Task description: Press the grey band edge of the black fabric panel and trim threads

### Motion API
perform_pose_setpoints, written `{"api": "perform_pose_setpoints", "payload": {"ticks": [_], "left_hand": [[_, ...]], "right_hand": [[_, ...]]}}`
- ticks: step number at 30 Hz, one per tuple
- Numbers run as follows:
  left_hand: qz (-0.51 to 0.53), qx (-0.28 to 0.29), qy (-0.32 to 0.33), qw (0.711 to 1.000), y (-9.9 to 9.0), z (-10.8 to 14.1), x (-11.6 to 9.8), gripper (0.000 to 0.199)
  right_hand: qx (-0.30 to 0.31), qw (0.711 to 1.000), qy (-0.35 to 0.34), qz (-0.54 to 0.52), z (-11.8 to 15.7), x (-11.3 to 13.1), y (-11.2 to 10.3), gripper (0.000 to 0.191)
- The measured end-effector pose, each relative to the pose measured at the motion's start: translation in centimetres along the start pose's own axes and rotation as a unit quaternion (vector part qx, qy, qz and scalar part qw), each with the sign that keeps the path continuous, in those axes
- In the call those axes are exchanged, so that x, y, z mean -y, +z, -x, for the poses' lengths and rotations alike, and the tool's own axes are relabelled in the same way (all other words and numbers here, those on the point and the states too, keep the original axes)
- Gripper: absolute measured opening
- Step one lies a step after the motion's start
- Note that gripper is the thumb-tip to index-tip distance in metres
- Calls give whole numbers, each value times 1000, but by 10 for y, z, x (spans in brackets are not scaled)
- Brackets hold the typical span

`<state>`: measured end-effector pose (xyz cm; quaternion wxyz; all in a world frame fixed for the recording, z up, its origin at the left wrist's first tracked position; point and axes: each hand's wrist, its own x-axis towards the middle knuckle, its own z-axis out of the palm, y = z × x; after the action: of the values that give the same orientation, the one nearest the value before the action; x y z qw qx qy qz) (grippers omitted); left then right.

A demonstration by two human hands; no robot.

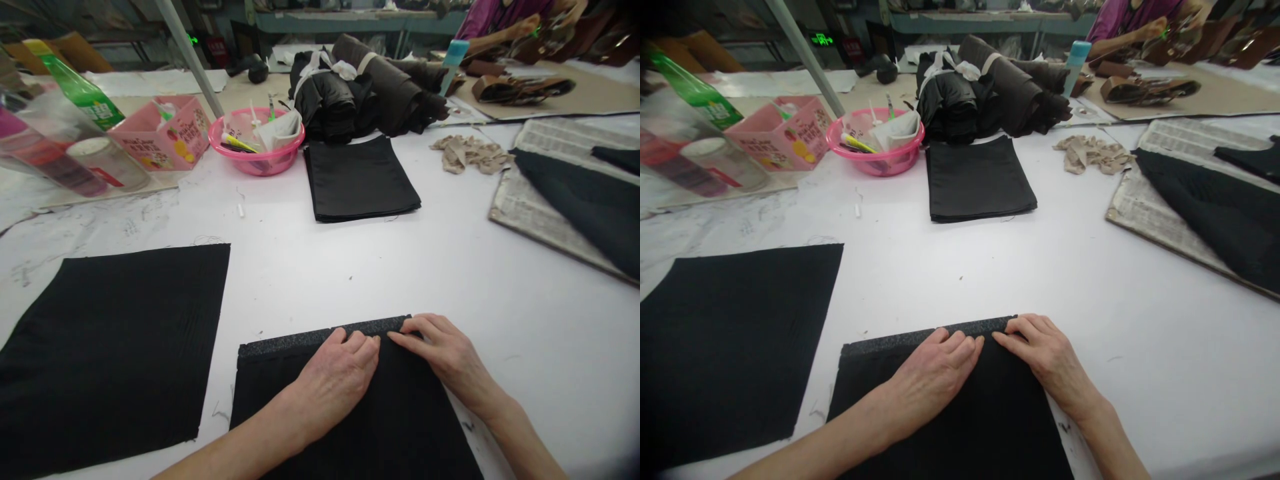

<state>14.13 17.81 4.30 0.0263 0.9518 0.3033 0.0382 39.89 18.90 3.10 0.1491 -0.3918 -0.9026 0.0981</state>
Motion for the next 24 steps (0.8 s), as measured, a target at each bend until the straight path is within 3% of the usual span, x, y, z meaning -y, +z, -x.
{"api": "perform_pose_setpoints", "payload": {"ticks": [13,24], "left_hand": [[11,-24,-9,1000,0,-8,-2,31],[13,0,-2,1000,0,-17,-6,24]], "right_hand": [[-15,1000,17,-17,5,-5,-8,33],[-13,1000,18,-6,9,-6,-9,34]]}}
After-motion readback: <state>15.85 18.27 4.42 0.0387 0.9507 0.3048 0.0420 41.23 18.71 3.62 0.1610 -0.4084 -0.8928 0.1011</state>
